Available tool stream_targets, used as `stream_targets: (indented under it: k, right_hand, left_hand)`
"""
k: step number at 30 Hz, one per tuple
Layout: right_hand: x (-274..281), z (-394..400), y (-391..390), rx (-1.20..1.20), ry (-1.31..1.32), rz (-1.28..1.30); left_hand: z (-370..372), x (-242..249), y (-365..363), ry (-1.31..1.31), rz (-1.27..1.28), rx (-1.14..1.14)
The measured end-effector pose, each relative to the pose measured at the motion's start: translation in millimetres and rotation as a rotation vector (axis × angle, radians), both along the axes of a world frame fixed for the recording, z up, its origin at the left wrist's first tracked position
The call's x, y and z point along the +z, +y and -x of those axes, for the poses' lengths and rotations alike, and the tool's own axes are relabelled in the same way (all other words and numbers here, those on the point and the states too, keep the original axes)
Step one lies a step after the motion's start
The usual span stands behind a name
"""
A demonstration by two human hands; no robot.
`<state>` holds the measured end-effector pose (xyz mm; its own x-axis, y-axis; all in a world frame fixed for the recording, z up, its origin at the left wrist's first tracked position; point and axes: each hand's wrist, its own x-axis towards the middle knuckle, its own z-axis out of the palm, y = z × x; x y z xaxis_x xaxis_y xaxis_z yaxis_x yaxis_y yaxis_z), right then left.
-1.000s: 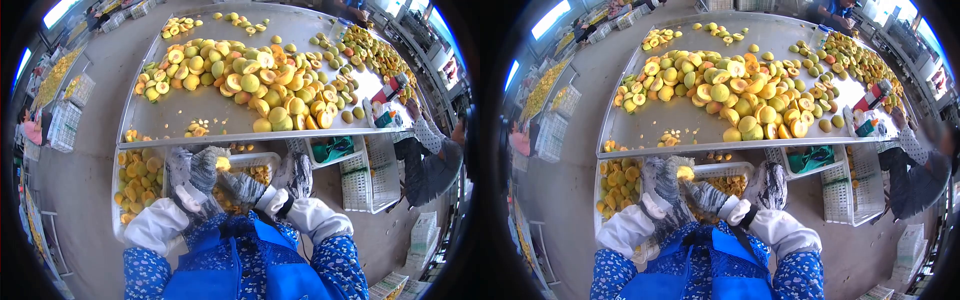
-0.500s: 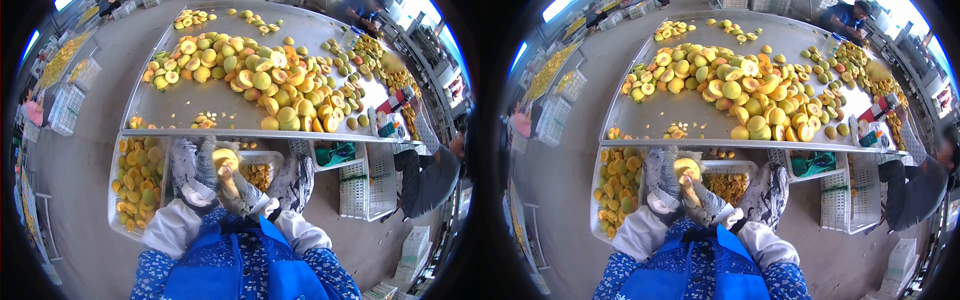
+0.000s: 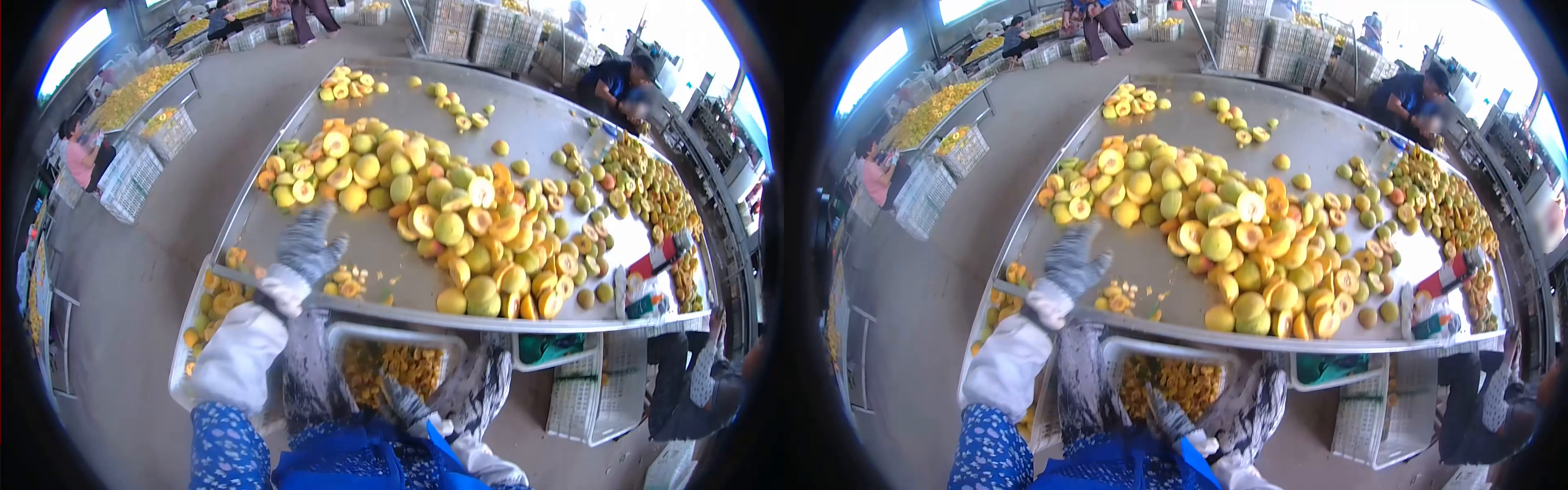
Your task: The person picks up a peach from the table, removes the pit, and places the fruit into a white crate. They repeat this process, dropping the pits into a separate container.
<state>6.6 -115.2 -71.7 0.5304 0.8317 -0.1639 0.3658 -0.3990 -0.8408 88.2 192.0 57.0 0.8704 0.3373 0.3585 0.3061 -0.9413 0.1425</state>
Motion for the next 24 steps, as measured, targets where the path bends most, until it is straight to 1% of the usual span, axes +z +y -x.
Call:
stream_targets:
  k: [1, 2, 3, 4, 5, 6, 7, 10, 12, 14, 16, 17, 18, 20, 21, 22, 24]
  right_hand:
    - [40.1, -11.8, 5.2, -0.013, 0.454, 0.177]
    - [20.8, -10.8, 1.1, 0.057, 0.154, 0.171]
    - [0.7, -10.4, -3.9, 0.127, -0.145, 0.166]
    - [-0.7, -8.4, -6.8, 0.082, -0.022, 0.129]
    - [3.3, -12.9, -4.4, 0.0, 0.21, 0.122]
    - [5.0, -17.3, -5.9, -0.048, 0.344, 0.126]
    - [5.6, -20.6, -9.9, -0.086, 0.419, 0.135]
    - [8.6, -26.4, -15.7, -0.144, 0.555, 0.113]
    - [3.5, -25.6, -14.7, -0.145, 0.544, 0.056]
    - [6.1, -31.4, -6.6, -0.139, 0.51, -0.024]
    - [14.6, -42.0, 4.9, -0.137, 0.496, -0.129]
    - [11.1, -38.9, 10.6, -0.22, 0.658, -0.269]
    - [10.6, -42.4, 20.3, -0.304, 0.815, -0.412]
    - [44.8, -50.2, 32.8, -0.206, 0.22, -0.411]
    - [61.5, -52.3, 38.6, -0.22, 0.169, -0.528]
    - [63.0, -53.7, 40.9, -0.208, 0.053, -0.476]
    - [64.0, -47.1, 48.5, -0.225, 0.071, -0.535]
  left_hand:
    - [-30.4, -8.9, 6.5, 0.147, 0.024, 0.034]
    - [-54.8, 8.9, -1.4, 0.342, 0.074, 0.1]
    - [-79.2, -0.5, 3.8, 0.38, 0.09, 0.146]
    - [-103.0, -18.1, 13.8, 0.422, 0.108, 0.193]
    - [-118.0, -34.9, 22.1, 0.449, 0.066, 0.221]
    - [-128.5, -52.6, 28.3, 0.475, 0.026, 0.249]
    - [-135.0, -68.1, 34.1, 0.435, 0.018, 0.258]
    - [-134.3, -55.5, 37.2, 0.458, 0.214, 0.286]
    - [-116.9, -72.1, 52.5, 0.11, 0.414, 0.111]
    - [-95.1, -80.1, 50.5, -0.212, 0.717, -0.002]
    - [-57.7, -22.1, 24.6, -0.098, 1.521, 0.054]
    - [-43.5, -24.9, 10.5, -0.303, 1.614, -0.008]
    - [-24.8, -25.3, 1.8, -0.304, 1.703, -0.034]
    - [5.6, -16.2, -31.1, -0.491, 1.893, 0.061]
    - [14.2, -18.7, -42.7, -0.519, 1.928, 0.115]
    - [24.0, -30.6, -50.7, -0.537, 2.043, 0.208]
    - [45.2, -38.1, -64.5, -0.411, 2.056, 0.081]
